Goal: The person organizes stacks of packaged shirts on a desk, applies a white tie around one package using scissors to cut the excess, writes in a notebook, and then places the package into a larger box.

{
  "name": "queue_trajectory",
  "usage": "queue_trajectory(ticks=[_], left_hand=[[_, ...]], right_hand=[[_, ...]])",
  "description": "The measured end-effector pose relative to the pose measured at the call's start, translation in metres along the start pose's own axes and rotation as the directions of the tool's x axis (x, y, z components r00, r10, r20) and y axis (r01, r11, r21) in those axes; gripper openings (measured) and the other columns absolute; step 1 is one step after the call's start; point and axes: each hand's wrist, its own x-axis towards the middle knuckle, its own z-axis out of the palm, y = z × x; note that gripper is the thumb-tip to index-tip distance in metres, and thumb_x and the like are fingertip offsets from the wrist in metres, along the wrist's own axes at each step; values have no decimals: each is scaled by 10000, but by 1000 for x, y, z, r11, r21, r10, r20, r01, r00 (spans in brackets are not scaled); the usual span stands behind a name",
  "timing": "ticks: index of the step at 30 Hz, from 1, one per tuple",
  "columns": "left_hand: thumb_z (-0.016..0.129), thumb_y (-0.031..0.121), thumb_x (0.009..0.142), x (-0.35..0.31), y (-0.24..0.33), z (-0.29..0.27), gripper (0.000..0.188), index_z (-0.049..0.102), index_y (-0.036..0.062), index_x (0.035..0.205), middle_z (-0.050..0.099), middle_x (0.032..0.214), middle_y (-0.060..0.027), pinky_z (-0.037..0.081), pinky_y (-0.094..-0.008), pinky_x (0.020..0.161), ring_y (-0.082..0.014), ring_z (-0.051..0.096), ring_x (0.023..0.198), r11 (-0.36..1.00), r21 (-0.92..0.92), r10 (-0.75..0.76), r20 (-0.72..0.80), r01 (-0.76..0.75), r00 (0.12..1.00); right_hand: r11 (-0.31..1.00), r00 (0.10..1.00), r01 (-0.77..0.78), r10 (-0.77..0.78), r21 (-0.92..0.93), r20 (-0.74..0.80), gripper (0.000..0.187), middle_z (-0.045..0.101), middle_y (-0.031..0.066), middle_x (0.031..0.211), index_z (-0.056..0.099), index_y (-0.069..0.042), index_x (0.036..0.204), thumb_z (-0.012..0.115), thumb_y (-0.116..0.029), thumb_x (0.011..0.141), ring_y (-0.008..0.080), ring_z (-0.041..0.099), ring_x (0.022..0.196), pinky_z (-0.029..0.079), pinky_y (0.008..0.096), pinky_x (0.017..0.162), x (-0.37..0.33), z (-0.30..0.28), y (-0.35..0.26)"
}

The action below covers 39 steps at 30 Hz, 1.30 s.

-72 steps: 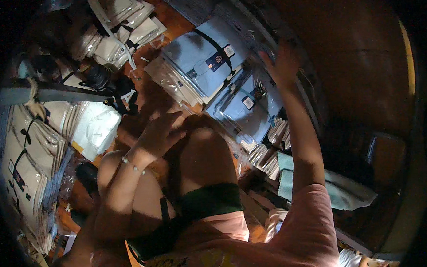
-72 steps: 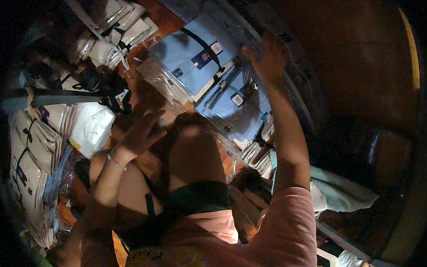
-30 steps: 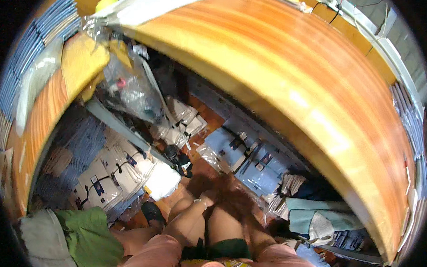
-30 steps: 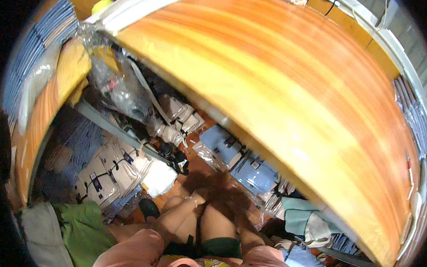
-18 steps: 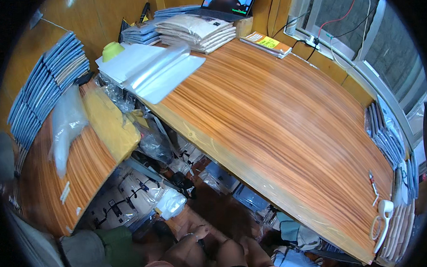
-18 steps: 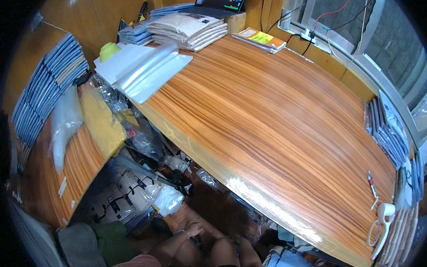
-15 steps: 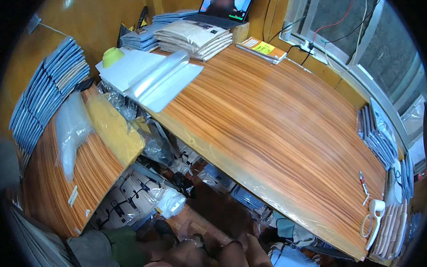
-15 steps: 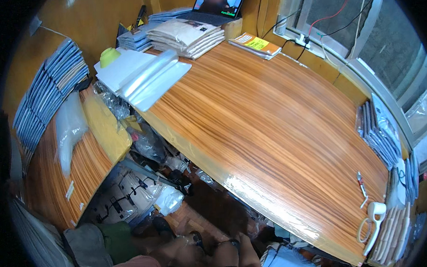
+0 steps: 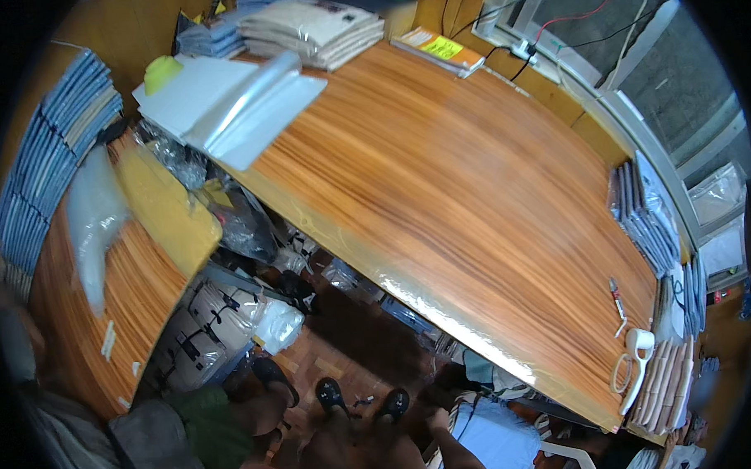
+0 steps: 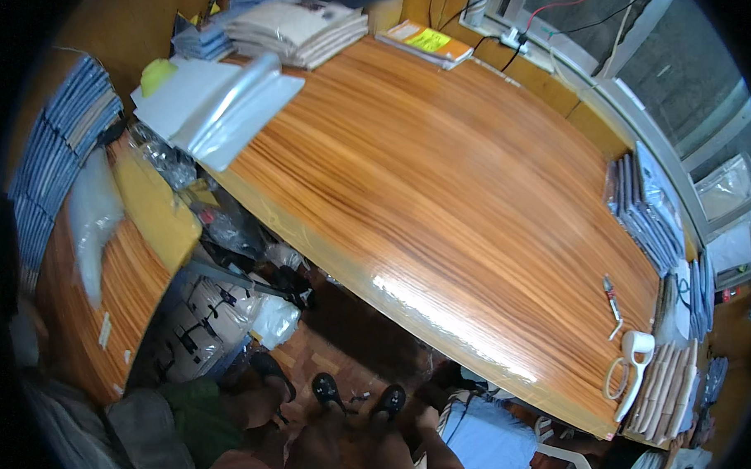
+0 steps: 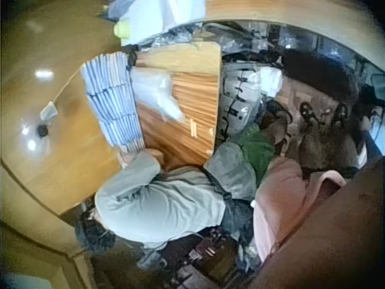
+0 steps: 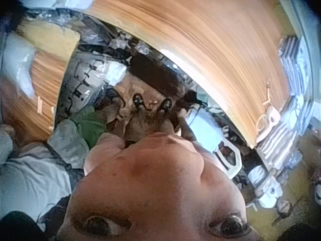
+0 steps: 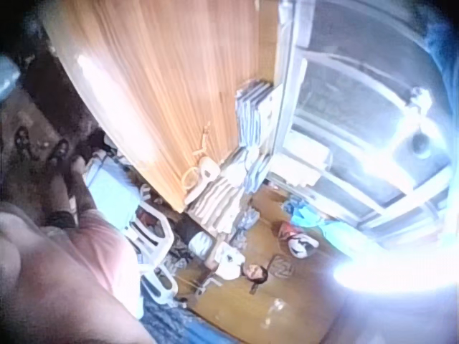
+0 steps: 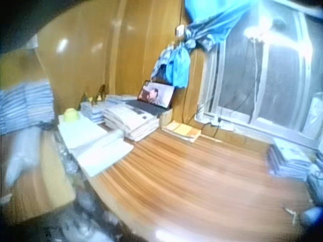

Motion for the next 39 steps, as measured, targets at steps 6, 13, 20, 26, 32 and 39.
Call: queue_trajectory(ticks=[6,13,20,26,32,39], left_hand=[[528,334,772,-41,24,-68,363,609,8,909,617,835,-195,464,-451,666,-347,604,771,967,236,77,85,-95,993],[516,333,772,-45,88,-184,360,608,21,925,616,835,-215,470,-460,679,-372,600,778,278,817,564,288,-506,774],[530,255,863,-131,269,-250,290,580,14,1015,623,865,-100,452,-302,727,-176,575,802,672,107,740,-120,-732,662],[468,309,902,-105,166,-220,302,562,30,968,527,729,-13,397,-242,622,-128,479,656,968,179,186,-40,-176,982],[462,322,897,-79,220,-214,359,510,7,1064,515,898,-87,392,-278,729,-181,483,815,884,384,178,253,-267,951],[454,336,892,-42,383,-216,456,450,-19,1177,501,1095,-174,387,-320,853,-242,488,1000,649,362,406,580,-670,707]], right_hand=[[991,893,91,-39,-94,448,331,663,120,821,698,-101,808,592,-408,747,218,630,768,490,329,662,-81,-77,51],[909,908,105,-253,403,334,349,659,120,851,660,-60,926,527,-357,801,235,609,746,469,341,703,-131,-112,63],[653,996,-56,-19,755,90,251,618,75,793,621,-16,965,544,-192,803,162,568,705,473,291,637,-196,-157,85],[809,950,-284,311,514,35,397,626,176,940,626,-35,966,552,-375,775,322,590,898,458,405,780,-281,-94,128],[472,831,-513,482,717,278,498,481,153,1122,471,-64,1123,478,-451,809,308,467,1045,367,425,878,-329,-66,79],[-729,804,-104,339,677,489,644,312,125,1334,290,-97,1305,392,-539,848,291,322,1217,260,448,991,-325,-108,-96]])
